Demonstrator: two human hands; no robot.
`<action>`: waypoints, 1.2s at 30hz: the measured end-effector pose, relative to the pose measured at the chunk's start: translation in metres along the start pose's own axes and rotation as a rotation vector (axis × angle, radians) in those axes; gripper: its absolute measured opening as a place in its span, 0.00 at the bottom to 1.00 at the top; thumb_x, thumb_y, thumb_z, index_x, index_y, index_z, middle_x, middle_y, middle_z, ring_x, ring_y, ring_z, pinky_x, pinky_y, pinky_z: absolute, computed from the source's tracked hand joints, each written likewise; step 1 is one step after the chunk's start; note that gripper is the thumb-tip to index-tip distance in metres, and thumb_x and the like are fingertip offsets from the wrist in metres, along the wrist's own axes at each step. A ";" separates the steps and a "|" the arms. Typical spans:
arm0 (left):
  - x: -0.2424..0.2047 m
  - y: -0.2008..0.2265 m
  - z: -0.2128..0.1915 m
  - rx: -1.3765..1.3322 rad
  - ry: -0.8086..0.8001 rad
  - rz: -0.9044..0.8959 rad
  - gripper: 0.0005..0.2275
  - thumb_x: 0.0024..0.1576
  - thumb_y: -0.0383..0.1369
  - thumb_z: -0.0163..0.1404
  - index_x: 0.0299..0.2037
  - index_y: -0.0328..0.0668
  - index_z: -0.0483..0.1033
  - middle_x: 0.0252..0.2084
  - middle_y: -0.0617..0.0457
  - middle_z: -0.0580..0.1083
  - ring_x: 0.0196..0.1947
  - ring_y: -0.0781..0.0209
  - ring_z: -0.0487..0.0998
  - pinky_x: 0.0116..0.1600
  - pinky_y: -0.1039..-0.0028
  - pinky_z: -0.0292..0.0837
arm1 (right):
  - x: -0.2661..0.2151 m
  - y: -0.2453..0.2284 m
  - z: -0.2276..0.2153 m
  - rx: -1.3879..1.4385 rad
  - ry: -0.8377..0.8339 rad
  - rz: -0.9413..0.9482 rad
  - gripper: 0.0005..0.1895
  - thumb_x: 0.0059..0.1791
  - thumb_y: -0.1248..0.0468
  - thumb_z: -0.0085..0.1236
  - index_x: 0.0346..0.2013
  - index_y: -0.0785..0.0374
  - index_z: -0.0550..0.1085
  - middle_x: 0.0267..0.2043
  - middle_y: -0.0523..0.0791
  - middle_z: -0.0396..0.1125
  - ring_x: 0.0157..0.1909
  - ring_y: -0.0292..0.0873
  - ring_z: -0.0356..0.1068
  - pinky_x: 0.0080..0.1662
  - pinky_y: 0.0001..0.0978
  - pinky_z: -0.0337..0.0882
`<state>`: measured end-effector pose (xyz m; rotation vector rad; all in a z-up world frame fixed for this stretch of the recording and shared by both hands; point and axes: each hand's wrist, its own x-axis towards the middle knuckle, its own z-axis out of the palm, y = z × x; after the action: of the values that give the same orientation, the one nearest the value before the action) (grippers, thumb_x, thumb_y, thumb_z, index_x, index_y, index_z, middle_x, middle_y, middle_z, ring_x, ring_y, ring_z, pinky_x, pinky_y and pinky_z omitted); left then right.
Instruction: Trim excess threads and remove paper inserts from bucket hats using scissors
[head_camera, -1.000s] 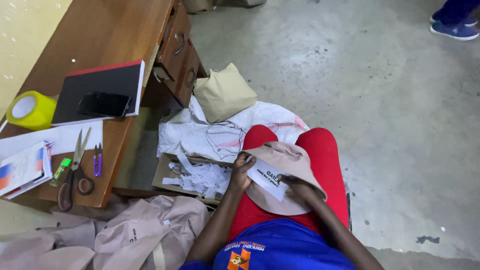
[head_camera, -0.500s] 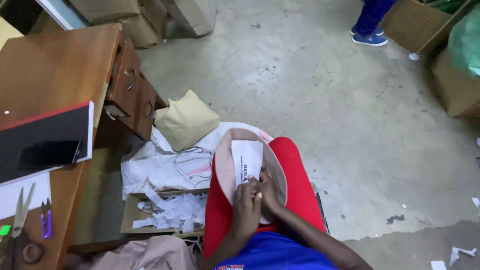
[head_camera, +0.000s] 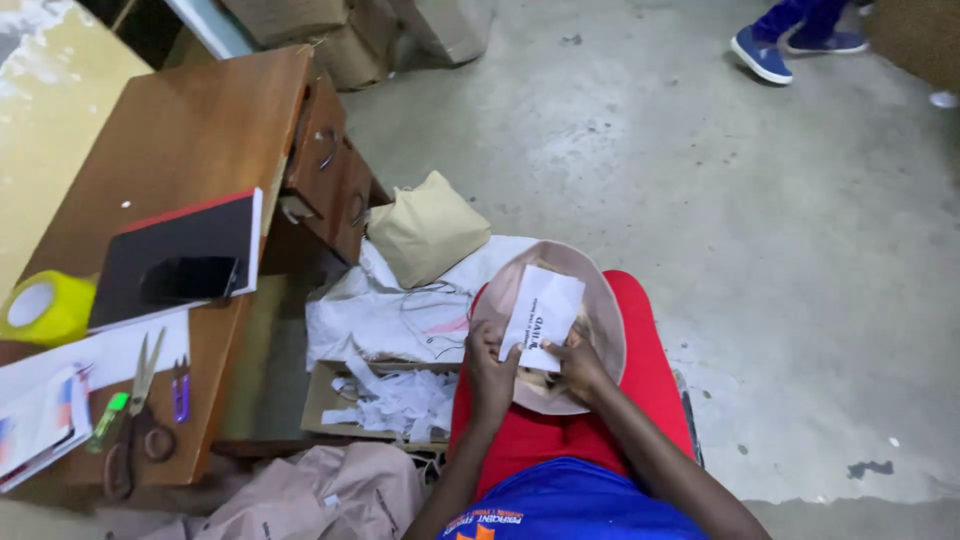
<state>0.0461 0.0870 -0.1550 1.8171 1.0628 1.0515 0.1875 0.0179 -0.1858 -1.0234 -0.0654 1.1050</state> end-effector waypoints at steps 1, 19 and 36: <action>0.005 0.003 0.000 0.009 0.021 -0.007 0.30 0.49 0.26 0.67 0.62 0.32 0.68 0.52 0.30 0.69 0.54 0.22 0.74 0.55 0.44 0.75 | -0.007 -0.007 0.005 -0.007 -0.018 0.014 0.21 0.49 0.72 0.66 0.55 0.67 0.70 0.42 0.51 0.75 0.35 0.50 0.81 0.34 0.44 0.83; -0.016 0.028 0.005 0.689 -0.422 1.044 0.05 0.61 0.26 0.48 0.44 0.36 0.75 0.38 0.52 0.69 0.38 0.52 0.73 0.44 0.69 0.67 | -0.038 -0.070 0.059 -0.562 0.257 -0.369 0.29 0.45 0.47 0.77 0.39 0.67 0.72 0.34 0.47 0.64 0.40 0.46 0.64 0.41 0.41 0.66; -0.025 -0.016 0.001 0.498 -0.272 0.845 0.16 0.66 0.30 0.46 0.61 0.31 0.76 0.47 0.42 0.75 0.46 0.47 0.80 0.49 0.63 0.77 | -0.047 -0.097 0.079 -0.707 0.024 -0.251 0.56 0.46 0.43 0.67 0.73 0.80 0.55 0.66 0.74 0.61 0.71 0.75 0.60 0.64 0.68 0.62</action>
<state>0.0351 0.0694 -0.1761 2.8474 0.3774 0.9827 0.1926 0.0271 -0.0529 -1.6040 -0.5821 0.8456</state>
